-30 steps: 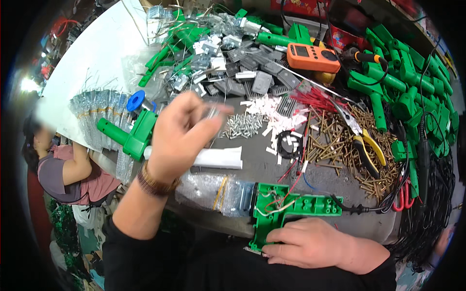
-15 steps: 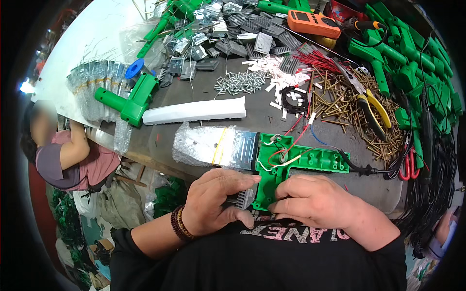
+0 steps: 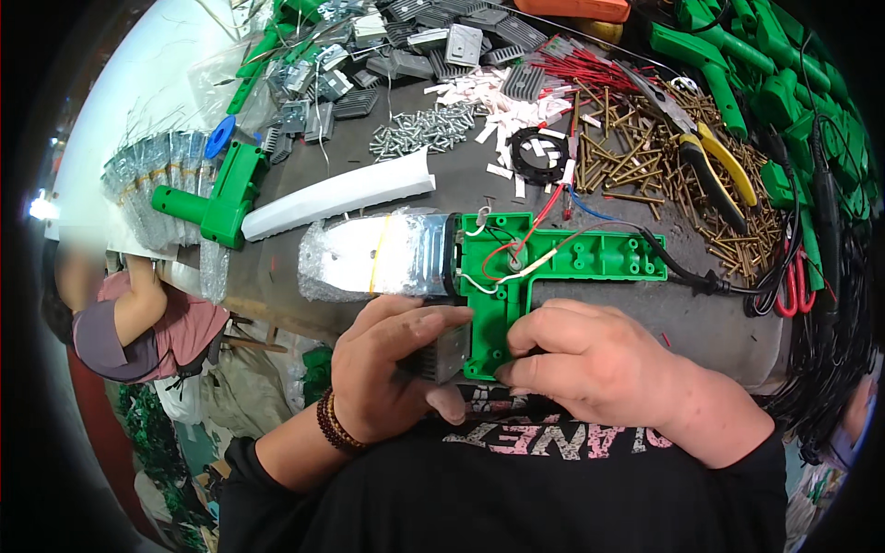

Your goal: Assembling the internal components, wiring, and housing of a green handheld tool, including soldering.

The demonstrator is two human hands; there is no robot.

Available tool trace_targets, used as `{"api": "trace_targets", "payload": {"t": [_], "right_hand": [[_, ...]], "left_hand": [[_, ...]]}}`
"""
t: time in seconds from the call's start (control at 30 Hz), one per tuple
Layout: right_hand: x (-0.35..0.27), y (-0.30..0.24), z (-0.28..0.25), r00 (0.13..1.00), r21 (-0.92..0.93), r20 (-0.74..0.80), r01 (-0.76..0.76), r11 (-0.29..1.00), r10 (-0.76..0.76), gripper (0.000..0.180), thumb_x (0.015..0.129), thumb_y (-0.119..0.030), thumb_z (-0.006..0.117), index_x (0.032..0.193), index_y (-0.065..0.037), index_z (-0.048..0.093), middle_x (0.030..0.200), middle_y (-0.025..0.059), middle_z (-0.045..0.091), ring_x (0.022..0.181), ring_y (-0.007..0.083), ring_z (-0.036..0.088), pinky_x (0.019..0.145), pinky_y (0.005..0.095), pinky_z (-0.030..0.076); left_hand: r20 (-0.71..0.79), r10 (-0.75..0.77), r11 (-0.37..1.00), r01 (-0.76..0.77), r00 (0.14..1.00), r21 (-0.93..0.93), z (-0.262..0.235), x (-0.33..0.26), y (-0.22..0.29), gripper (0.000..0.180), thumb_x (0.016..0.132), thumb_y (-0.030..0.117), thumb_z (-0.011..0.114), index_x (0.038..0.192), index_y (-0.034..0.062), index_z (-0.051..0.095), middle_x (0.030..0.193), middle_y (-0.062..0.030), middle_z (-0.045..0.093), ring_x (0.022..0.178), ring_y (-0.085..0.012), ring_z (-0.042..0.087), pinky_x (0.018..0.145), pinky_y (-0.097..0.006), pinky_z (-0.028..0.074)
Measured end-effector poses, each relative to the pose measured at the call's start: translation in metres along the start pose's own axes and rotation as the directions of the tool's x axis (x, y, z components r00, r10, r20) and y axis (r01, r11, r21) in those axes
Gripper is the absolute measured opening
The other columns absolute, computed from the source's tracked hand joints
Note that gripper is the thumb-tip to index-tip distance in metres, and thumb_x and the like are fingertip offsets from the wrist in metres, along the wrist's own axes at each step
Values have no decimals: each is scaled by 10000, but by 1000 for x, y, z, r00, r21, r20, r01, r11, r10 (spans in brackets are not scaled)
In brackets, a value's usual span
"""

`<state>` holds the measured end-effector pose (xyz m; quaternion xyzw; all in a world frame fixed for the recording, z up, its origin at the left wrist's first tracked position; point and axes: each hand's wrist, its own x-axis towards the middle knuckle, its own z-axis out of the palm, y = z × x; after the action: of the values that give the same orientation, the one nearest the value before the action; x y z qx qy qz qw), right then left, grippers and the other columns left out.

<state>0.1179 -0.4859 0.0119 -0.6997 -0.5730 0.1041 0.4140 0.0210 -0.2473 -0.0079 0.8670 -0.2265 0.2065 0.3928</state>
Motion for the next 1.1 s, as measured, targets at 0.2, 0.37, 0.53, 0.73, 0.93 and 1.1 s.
{"api": "trace_targets", "payload": {"t": [0.2,0.37,0.53,0.73,0.93,1.1], "right_hand": [[-1,-3,0,1000,8,-5,-2,1000,2,146,744,-68,638,889,-72,645,969,50,553,902,239,601,743,356,531],[-3,-5,1,999,13,18,-44,999,44,149,752,-88,628,900,-80,646,1003,46,549,926,234,602,752,355,541],[-3,-4,1,999,23,29,-45,999,44,155,755,-96,625,909,-81,645,1002,49,544,934,233,600,757,353,543],[-1,-1,1,999,37,-6,-49,998,49,182,738,-73,686,919,-85,670,980,48,566,878,236,609,710,353,537],[-1,-7,-1,999,47,10,-49,998,49,178,728,-47,654,902,-82,650,991,56,550,923,254,598,759,365,535],[-1,-7,0,999,75,-3,-43,996,43,195,772,-59,735,962,-86,701,1021,98,616,924,316,638,781,404,537]], "left_hand": [[2,-46,999,46,999,12,0,-7,0,748,778,550,731,1265,33,497,1092,-145,722,924,-291,669,790,-390,533],[20,-31,996,30,999,82,-1,0,8,699,789,554,727,1219,35,540,1092,-135,724,935,-284,665,808,-399,518],[54,-33,996,28,998,86,-2,2,11,676,779,542,748,1188,33,573,1089,-128,727,926,-271,662,800,-392,508],[-61,-62,991,69,996,117,8,3,8,639,773,518,778,1153,29,622,1084,-109,708,864,-253,609,781,-374,491],[-23,-150,954,150,988,259,-6,7,21,585,699,463,841,1098,66,680,1069,-74,582,944,-247,578,807,-373,471],[-13,159,983,-157,987,99,-17,55,39,627,688,344,861,1187,24,658,1267,-185,554,1123,-330,561,910,-426,485]]}}
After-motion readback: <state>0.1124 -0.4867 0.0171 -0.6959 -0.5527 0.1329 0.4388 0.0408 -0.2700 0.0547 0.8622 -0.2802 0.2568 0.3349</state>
